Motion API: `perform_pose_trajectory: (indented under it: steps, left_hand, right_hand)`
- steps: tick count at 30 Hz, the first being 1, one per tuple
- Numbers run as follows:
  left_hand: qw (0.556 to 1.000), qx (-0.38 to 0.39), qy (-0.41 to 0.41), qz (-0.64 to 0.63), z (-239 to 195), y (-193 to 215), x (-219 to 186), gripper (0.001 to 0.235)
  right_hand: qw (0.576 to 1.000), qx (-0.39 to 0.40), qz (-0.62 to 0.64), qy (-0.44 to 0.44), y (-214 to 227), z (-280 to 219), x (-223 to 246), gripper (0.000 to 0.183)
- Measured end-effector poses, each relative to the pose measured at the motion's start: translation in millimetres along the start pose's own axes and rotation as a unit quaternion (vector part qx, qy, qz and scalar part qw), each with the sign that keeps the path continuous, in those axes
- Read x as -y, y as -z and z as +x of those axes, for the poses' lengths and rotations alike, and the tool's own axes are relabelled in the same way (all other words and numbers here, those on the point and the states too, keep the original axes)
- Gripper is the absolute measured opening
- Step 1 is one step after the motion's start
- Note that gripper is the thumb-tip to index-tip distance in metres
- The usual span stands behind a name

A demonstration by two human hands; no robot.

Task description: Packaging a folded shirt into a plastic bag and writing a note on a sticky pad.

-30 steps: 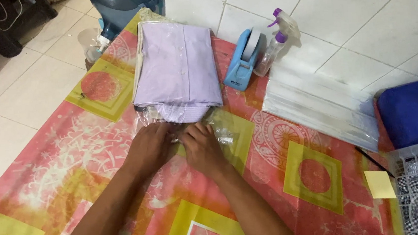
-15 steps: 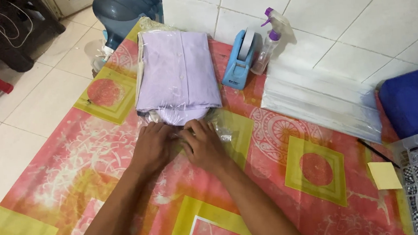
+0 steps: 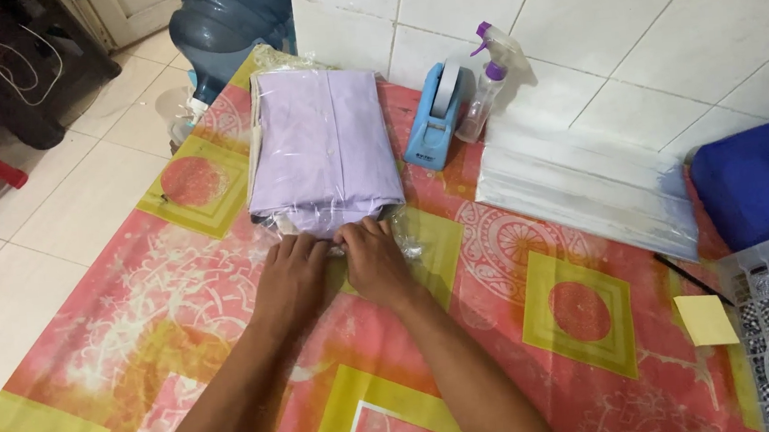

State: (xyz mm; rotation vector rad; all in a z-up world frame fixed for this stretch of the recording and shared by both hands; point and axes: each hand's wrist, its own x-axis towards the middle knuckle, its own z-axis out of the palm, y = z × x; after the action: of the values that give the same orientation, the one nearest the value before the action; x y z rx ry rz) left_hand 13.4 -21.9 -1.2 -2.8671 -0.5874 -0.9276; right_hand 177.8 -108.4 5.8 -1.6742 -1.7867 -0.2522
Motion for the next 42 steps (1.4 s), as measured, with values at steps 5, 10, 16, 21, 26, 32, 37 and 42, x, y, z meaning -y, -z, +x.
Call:
perform_pose_trajectory:
  steps: [5, 10, 16, 21, 26, 32, 37, 42]
  left_hand:
    - [0.998, 0.034, 0.023, -0.038, 5, 4, 8, 0.028]
    - [0.998, 0.004, 0.045, -0.050, 11, -32, 26, 0.017]
    - [0.996, -0.067, 0.042, 0.041, 30, -72, 29, 0.016]
    - [0.993, -0.077, 0.063, 0.058, 26, -83, 31, 0.024]
    - [0.994, -0.082, -0.011, 0.070, 41, -30, 14, 0.012]
    - [0.998, -0.053, -0.022, 0.024, 36, -25, 6, 0.009]
    - [0.999, -0.040, -0.019, -0.018, 37, -34, 19, 0.008]
    - [0.999, -0.017, 0.038, -0.034, 36, -38, 24, 0.018]
  right_hand:
    - [1.000, 0.000, 0.029, -0.006, 4, 3, -1, 0.012]
    - [1.000, 0.005, 0.018, 0.022, 19, 8, 0, 0.023]
    - [0.995, 0.010, -0.086, 0.058, -13, 9, -36, 0.016]
    - [0.990, 0.034, -0.134, 0.027, -28, 22, -47, 0.022]
    - [0.994, 0.063, -0.088, -0.026, -16, 29, -37, 0.027]
    - [0.997, 0.056, -0.032, -0.051, -7, 29, -36, 0.020]
    - [0.999, 0.037, -0.009, -0.038, -7, 28, -40, 0.017]
    - [0.996, 0.022, 0.082, -0.034, 44, 36, -19, 0.013]
